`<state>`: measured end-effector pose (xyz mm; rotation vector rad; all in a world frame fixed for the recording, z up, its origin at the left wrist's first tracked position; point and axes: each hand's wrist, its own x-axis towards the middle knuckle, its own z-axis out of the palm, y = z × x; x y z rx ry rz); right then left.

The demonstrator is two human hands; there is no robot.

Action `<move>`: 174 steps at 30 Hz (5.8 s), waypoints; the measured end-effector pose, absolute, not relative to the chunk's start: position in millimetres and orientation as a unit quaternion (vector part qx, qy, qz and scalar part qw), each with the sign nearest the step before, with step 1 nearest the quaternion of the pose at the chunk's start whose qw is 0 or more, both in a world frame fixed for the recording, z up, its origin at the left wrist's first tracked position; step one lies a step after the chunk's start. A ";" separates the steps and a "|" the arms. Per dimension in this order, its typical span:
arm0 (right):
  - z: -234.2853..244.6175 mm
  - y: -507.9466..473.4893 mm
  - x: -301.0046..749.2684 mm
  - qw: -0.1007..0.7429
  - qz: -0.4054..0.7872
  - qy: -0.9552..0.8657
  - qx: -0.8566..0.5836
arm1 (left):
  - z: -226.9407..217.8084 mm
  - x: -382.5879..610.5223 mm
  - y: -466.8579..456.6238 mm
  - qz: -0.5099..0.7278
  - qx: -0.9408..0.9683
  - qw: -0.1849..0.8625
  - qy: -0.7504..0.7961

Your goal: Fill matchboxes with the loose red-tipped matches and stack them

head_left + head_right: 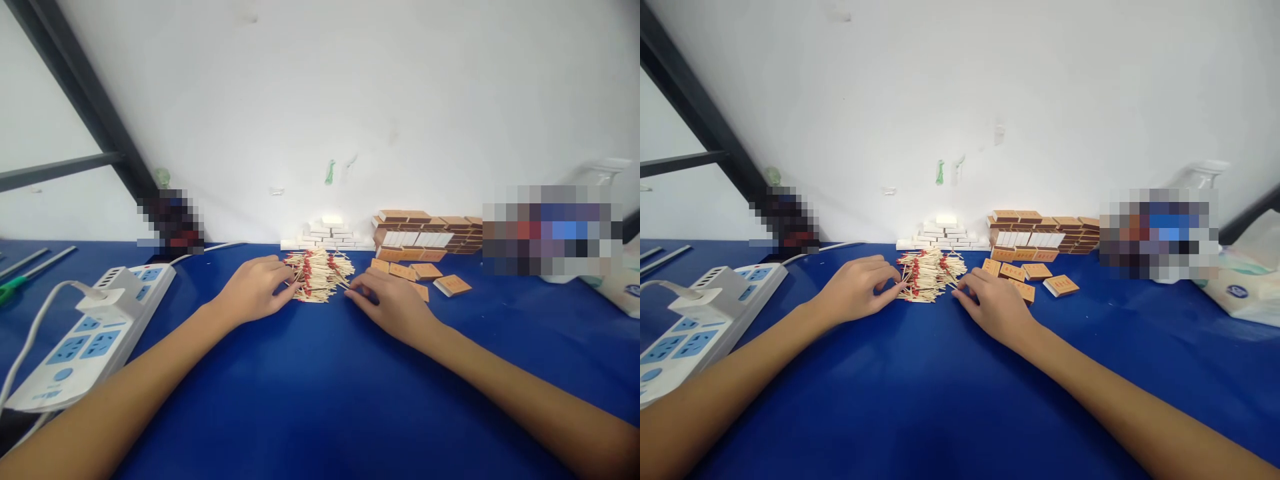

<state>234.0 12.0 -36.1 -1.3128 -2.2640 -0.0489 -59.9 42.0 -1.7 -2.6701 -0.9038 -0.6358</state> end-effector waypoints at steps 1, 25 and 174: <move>-37.0 16.3 229.9 0.275 -0.012 -0.824 -0.496 | -2.0 -59.8 41.9 -0.218 -0.917 0.126 -0.308; 23.8 136.9 212.5 0.235 -0.067 -0.825 -0.509 | -1.1 -63.4 42.7 -0.223 -0.919 0.196 -0.261; -17.7 -20.5 207.9 0.218 0.202 -0.855 -0.426 | -26.1 -30.6 8.1 -0.216 -0.931 -0.037 -0.293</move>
